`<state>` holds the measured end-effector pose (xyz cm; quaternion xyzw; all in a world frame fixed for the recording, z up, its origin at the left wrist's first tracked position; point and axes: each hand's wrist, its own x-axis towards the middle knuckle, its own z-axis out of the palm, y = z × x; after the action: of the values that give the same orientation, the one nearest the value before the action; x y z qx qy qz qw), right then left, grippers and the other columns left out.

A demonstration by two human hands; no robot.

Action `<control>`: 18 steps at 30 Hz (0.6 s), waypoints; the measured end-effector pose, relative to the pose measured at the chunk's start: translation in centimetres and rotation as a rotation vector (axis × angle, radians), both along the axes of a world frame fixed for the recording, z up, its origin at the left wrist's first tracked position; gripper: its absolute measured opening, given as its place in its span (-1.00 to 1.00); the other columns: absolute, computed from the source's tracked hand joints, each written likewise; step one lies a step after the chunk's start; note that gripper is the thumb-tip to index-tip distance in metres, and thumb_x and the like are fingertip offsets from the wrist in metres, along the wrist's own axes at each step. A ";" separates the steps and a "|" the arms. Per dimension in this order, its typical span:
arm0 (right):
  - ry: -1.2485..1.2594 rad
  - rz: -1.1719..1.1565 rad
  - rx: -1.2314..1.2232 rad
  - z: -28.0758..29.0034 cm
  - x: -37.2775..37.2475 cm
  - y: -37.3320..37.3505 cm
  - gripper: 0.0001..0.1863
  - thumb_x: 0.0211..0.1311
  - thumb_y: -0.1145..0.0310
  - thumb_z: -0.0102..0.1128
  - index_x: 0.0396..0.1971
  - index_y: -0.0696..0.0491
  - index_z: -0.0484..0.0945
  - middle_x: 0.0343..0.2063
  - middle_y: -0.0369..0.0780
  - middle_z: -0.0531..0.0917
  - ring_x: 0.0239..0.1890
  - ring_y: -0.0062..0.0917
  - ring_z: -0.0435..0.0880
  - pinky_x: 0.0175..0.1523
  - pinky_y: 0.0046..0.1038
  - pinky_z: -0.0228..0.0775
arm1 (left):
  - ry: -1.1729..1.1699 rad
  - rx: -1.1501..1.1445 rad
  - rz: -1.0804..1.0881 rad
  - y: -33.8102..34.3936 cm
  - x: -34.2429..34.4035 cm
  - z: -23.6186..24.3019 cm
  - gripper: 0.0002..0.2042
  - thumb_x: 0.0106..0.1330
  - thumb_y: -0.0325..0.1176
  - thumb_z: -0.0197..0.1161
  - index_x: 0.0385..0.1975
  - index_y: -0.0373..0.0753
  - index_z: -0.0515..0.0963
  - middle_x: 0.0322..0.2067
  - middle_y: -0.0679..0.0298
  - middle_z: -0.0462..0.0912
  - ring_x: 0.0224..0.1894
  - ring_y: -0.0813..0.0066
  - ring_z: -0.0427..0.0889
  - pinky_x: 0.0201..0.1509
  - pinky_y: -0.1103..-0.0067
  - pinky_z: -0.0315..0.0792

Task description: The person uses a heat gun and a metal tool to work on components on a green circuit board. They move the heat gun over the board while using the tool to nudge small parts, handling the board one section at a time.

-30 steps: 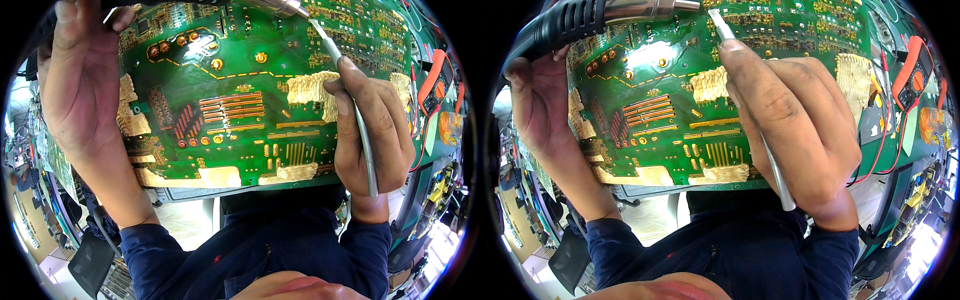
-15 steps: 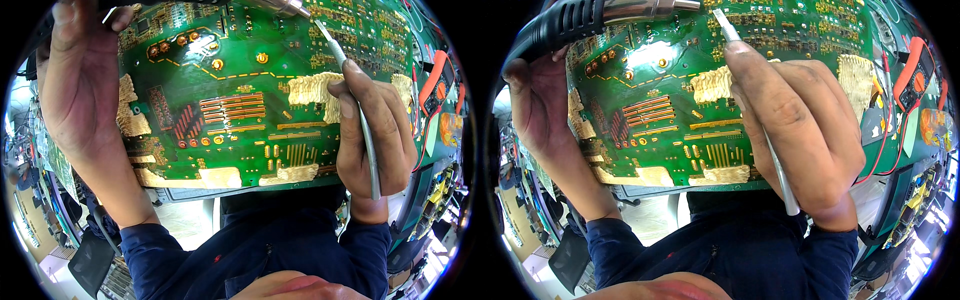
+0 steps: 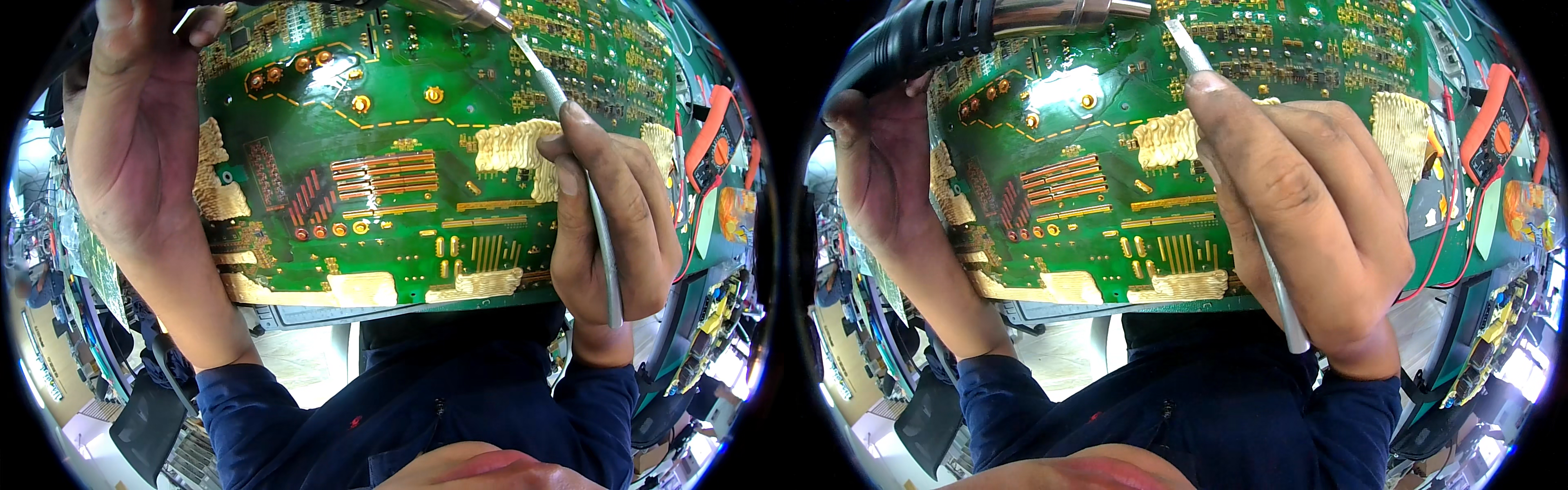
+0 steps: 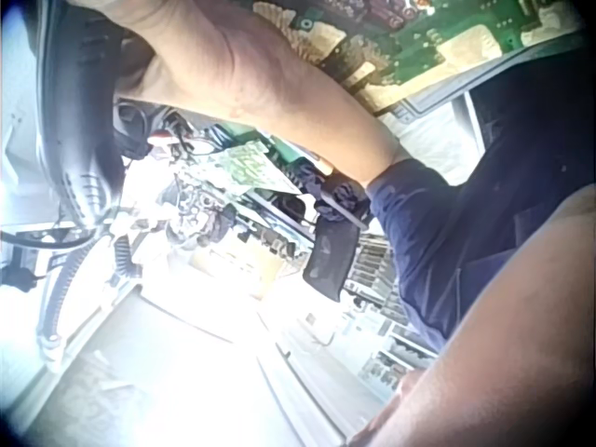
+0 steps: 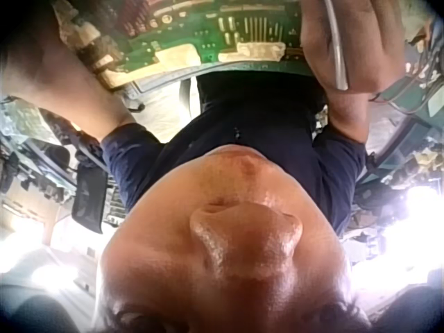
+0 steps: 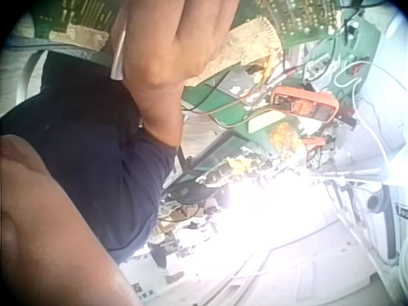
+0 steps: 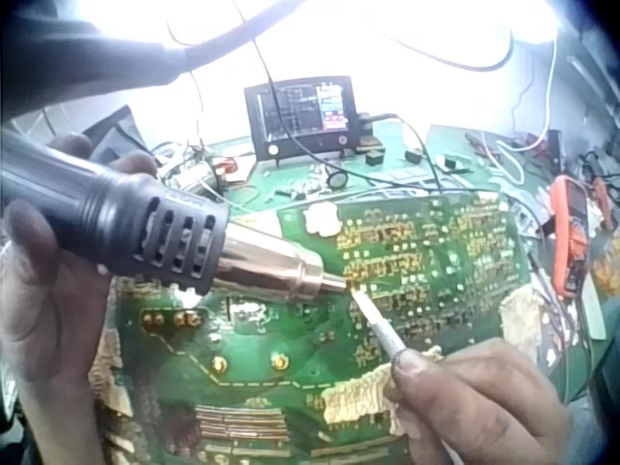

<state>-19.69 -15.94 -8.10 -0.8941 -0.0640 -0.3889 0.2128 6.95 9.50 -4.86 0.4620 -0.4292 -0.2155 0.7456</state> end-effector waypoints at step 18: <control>-0.062 -0.023 0.043 0.1 0.1 0.1 -0.73 0.25 0.71 0.18 -0.04 0.35 0.59 -0.23 0.03 0.72 -0.28 -0.34 0.74 -0.14 -0.41 0.62 | -0.354 -0.114 0.363 -6.9 -6.5 0.9 -0.36 0.32 -0.04 0.33 0.22 -0.35 0.28 0.04 -0.22 0.57 0.19 -0.02 0.57 0.29 0.18 0.45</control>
<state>-19.54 -15.80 -7.97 -0.8775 -0.0517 -0.4202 0.2254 0.42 2.64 -3.96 0.5191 -0.4746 0.0306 0.7101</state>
